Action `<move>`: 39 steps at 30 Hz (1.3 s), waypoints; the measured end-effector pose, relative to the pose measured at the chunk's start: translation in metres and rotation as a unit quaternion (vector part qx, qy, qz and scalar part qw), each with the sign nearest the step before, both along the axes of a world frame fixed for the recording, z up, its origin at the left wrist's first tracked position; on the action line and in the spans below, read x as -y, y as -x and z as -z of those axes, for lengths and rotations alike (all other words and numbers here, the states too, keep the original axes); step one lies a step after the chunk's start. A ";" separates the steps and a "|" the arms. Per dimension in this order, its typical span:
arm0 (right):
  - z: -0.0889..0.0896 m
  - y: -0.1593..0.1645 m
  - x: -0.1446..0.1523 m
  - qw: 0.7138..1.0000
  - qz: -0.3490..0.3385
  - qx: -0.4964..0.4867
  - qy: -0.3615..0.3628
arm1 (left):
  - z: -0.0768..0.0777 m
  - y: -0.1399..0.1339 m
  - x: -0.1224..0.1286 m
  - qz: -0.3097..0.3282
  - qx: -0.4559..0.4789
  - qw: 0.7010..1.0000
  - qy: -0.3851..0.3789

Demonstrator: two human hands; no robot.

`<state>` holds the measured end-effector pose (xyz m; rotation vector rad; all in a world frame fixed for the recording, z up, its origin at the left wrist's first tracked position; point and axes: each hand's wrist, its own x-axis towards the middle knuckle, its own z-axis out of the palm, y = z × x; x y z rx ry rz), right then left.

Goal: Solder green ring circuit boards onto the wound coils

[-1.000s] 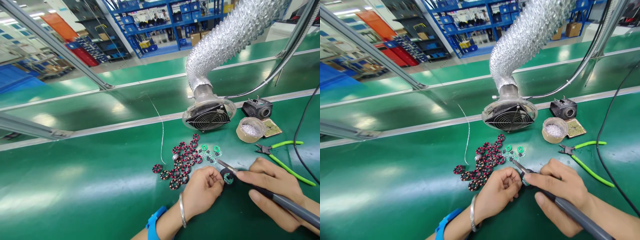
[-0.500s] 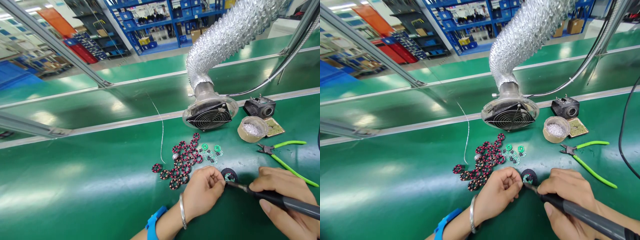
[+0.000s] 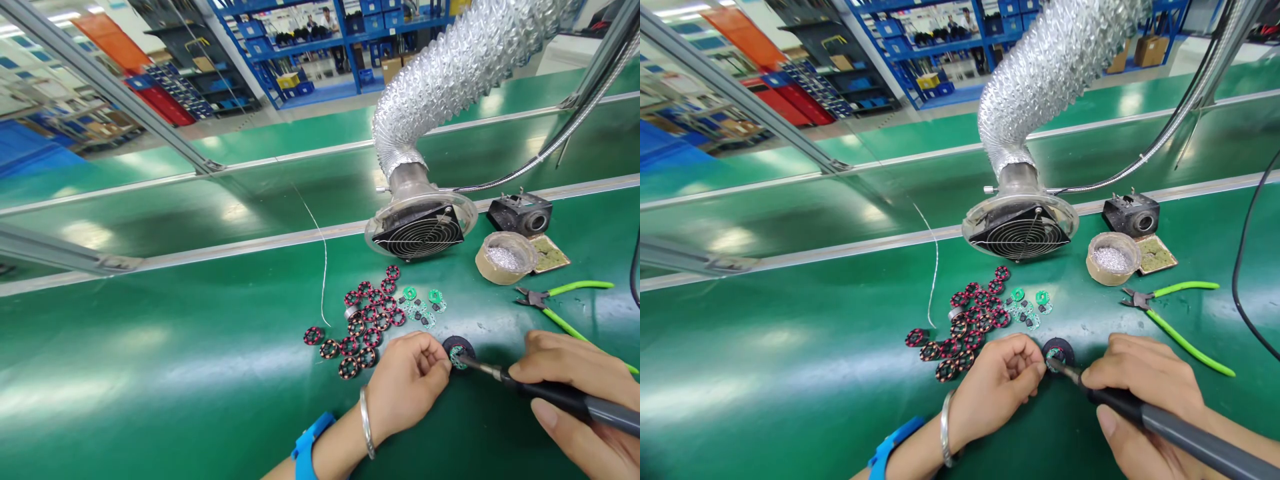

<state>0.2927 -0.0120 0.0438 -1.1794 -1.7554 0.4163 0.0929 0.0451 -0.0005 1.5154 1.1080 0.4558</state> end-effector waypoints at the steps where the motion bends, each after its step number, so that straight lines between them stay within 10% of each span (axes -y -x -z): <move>1: -0.001 -0.003 0.001 1.000 -0.004 0.016 0.005 | 0.000 0.000 0.000 0.002 0.000 1.000 0.000; 13: 0.027 -0.006 -0.015 0.999 -0.014 -0.018 -0.038 | -0.006 -0.002 0.001 0.037 -0.043 0.988 -0.141; 39: 0.010 -0.004 -0.004 0.993 -0.118 -0.001 0.024 | -0.001 0.001 -0.002 0.016 -0.012 0.996 -0.089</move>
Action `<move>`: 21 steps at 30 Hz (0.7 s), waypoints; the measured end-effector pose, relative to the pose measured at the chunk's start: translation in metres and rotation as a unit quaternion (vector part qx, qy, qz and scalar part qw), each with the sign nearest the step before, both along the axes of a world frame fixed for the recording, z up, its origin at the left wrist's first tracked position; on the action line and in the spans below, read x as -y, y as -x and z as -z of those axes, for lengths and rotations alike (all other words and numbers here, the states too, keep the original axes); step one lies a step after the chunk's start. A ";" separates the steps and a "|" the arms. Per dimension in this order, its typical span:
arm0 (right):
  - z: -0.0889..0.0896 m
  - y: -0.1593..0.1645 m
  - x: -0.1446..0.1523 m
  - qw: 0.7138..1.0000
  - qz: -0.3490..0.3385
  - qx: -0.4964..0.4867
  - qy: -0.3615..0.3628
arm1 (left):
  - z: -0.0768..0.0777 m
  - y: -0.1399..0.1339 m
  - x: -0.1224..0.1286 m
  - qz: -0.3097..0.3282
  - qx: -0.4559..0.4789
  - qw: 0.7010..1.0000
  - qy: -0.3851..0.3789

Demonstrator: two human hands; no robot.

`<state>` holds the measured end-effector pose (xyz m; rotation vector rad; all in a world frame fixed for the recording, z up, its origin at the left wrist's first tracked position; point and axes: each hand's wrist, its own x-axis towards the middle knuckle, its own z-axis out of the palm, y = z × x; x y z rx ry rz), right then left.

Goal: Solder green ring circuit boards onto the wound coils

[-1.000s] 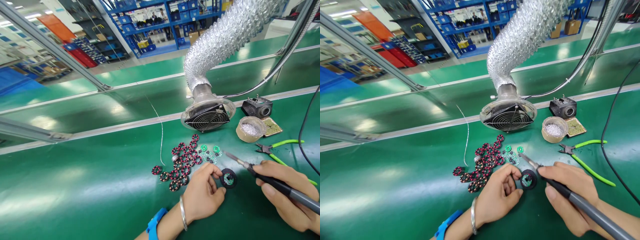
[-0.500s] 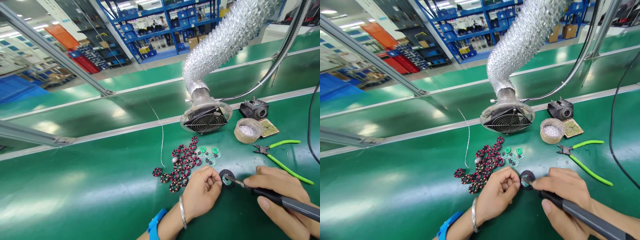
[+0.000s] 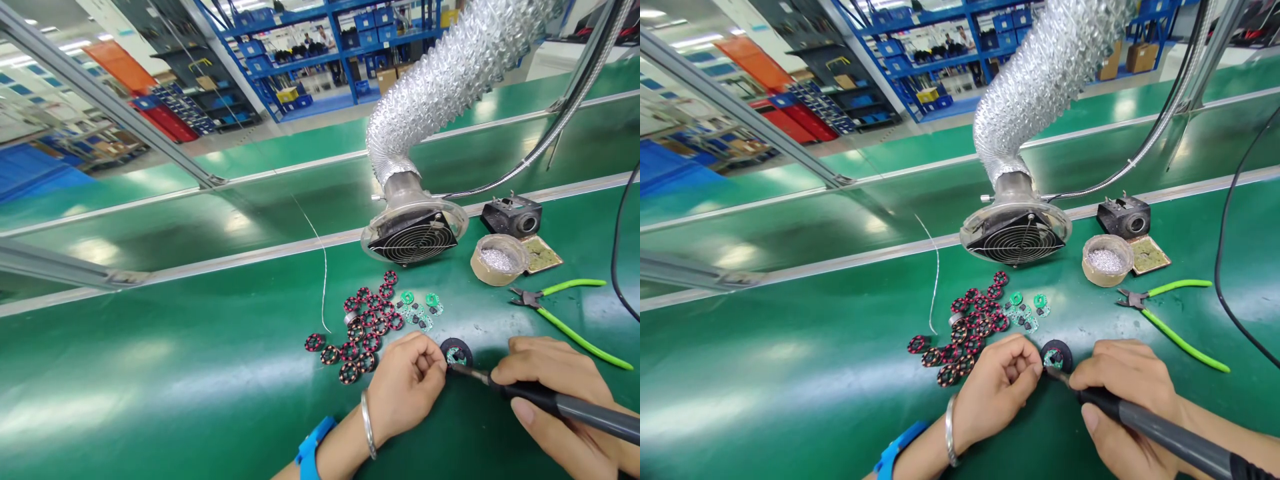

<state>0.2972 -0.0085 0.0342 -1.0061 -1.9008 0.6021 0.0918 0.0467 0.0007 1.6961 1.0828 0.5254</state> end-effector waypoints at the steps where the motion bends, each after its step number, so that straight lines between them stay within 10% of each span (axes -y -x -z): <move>1: 0.000 0.000 0.000 1.000 -0.001 0.001 0.000 | 0.000 0.000 0.000 -0.001 0.001 1.000 0.001; 21: -0.005 -0.011 -0.001 0.998 0.053 0.032 -0.032 | 0.000 -0.002 0.001 -0.011 0.000 1.000 -0.014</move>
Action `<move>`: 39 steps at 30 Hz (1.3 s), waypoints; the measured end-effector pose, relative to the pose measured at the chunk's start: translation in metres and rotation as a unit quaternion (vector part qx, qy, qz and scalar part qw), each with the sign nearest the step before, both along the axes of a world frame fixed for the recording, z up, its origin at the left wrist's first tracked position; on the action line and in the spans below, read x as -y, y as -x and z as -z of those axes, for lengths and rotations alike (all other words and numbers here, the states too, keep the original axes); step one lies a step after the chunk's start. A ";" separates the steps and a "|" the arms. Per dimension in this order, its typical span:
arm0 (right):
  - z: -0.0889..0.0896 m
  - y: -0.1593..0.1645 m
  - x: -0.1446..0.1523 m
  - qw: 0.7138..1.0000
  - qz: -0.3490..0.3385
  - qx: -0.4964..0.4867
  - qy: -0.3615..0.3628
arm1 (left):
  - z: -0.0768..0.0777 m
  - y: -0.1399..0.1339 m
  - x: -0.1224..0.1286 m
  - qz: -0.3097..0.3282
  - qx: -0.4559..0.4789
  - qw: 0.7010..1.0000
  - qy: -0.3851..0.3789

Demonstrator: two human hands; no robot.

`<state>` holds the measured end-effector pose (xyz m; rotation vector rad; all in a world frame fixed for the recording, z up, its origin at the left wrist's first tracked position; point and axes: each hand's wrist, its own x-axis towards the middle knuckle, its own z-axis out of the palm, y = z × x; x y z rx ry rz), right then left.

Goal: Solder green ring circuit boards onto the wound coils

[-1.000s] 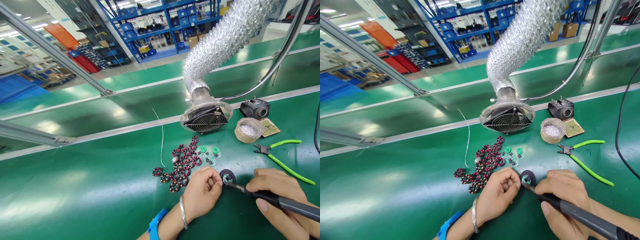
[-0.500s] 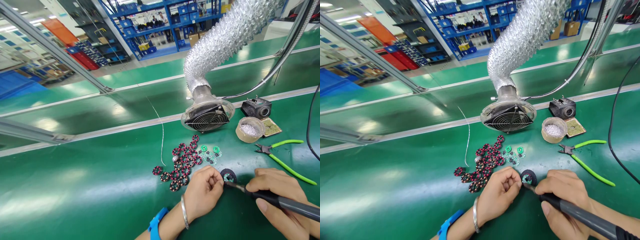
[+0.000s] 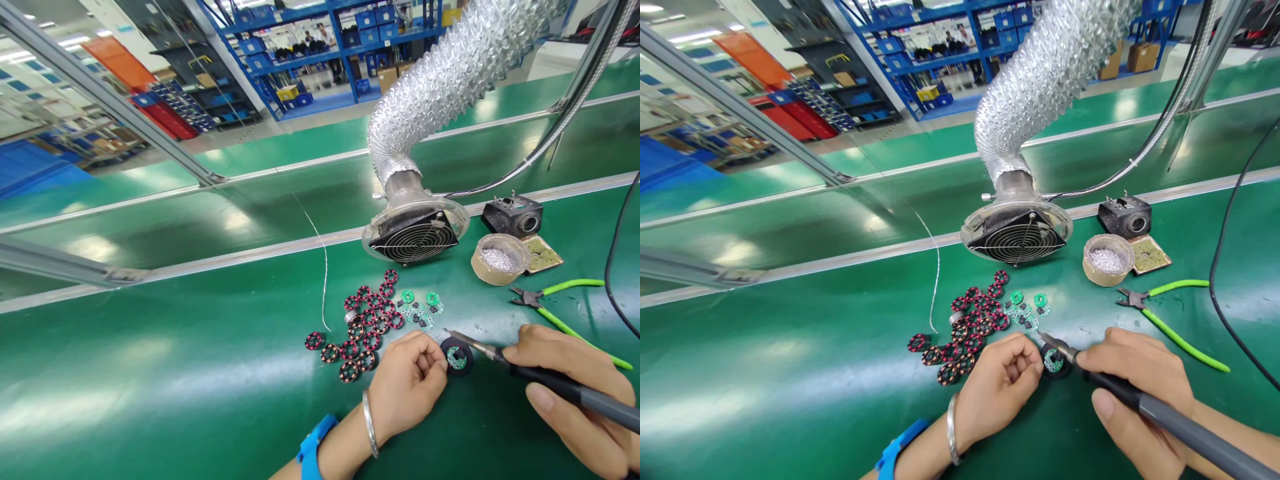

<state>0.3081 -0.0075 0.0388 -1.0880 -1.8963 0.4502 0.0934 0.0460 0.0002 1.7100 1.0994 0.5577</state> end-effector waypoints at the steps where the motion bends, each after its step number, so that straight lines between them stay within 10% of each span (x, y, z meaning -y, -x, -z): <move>1: 0.002 0.001 -0.002 1.000 0.003 0.003 -0.007 | 0.000 0.000 0.000 -0.001 0.000 1.000 0.002; 25: 0.039 0.028 -0.024 0.999 -0.030 0.021 -0.040 | -0.004 -0.002 -0.021 0.127 0.000 0.991 -0.049; 39: 0.045 0.027 -0.023 0.991 -0.073 0.080 -0.083 | 0.001 -0.002 0.003 -0.023 0.034 0.997 0.061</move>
